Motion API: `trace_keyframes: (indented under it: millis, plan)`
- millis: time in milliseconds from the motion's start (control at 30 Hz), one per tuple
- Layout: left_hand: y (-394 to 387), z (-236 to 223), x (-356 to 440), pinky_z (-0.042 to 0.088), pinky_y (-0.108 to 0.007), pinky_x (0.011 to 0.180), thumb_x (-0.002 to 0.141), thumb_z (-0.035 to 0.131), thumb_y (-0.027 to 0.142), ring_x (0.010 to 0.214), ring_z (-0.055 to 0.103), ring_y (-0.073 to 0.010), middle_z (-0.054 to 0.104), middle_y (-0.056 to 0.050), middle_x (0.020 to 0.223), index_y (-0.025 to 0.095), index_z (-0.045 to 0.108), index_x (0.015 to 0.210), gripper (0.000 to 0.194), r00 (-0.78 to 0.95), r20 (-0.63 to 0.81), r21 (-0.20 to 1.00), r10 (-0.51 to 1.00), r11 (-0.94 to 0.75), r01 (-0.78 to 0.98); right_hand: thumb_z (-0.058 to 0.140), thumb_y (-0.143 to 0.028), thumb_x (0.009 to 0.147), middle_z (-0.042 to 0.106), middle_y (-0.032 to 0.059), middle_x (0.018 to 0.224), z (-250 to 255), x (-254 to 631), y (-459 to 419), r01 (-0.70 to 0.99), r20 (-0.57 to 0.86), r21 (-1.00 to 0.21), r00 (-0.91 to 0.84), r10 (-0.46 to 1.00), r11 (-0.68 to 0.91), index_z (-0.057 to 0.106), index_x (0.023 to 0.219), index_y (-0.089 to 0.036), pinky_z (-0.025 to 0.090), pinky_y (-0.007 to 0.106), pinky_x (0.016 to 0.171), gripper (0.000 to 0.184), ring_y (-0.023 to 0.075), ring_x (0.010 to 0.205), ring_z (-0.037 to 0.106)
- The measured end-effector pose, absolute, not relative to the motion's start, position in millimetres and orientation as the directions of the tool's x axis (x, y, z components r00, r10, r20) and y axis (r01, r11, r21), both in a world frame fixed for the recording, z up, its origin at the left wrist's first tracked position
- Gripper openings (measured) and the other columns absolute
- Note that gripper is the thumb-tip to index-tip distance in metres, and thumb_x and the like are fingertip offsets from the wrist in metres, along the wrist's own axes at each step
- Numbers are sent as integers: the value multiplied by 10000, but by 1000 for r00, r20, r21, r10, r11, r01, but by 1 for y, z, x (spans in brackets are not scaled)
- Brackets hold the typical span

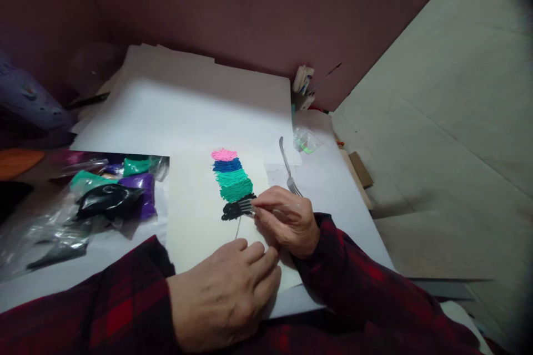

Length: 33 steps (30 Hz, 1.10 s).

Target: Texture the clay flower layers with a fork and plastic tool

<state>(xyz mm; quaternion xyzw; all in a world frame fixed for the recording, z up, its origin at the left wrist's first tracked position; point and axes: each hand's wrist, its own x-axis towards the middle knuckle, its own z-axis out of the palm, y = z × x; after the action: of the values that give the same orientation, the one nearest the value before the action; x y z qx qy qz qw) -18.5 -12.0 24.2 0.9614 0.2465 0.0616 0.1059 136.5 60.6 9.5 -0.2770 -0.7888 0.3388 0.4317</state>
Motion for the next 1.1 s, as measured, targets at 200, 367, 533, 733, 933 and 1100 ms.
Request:
trace_keyframes:
  millis: [200,367,533,733,933,1100]
  plan:
    - [-11,28,-20,397,-367,690,875,432,278,823,488,-234,559,-135,1068,132,478,1171,333,869,52,258,492,-847,464,555,-83,799,625,80,821,6,137,62,139,480,-769,-518,707,624,654,940,-131,517,274,665,179,137,748,605]
    - [-9,32,-22,394,-363,688,884,426,276,825,486,-232,565,-126,1038,128,478,1172,328,876,50,270,480,-851,450,528,-73,805,610,76,821,5,138,64,133,502,-728,-566,654,673,638,956,-132,522,292,682,196,142,763,594]
    - [-10,29,-21,390,-364,681,886,420,275,818,482,-232,562,-123,1024,132,480,1165,319,872,55,263,486,-850,457,493,-61,812,608,89,818,9,140,67,128,528,-666,-616,585,735,625,967,-115,519,305,664,211,150,752,587]
    - [-12,24,-19,383,-373,683,870,432,275,830,476,-239,553,-133,1053,125,473,1175,341,870,66,255,488,-852,458,524,-42,772,608,77,775,9,140,66,114,594,-656,-533,603,746,640,915,-109,506,281,593,196,143,696,580]
    - [-12,24,-19,372,-364,670,870,443,276,810,471,-232,563,-124,1004,131,481,1163,330,866,70,256,495,-848,464,523,-43,773,610,97,804,8,139,64,90,592,-651,-561,578,754,639,938,-94,520,285,622,207,148,718,592]
    - [-12,24,-19,362,-375,652,880,414,278,803,456,-230,553,-93,995,132,487,1168,331,866,66,267,496,-845,464,493,-55,803,602,95,811,7,138,65,91,582,-631,-603,547,771,624,960,-106,529,288,640,211,144,732,586]
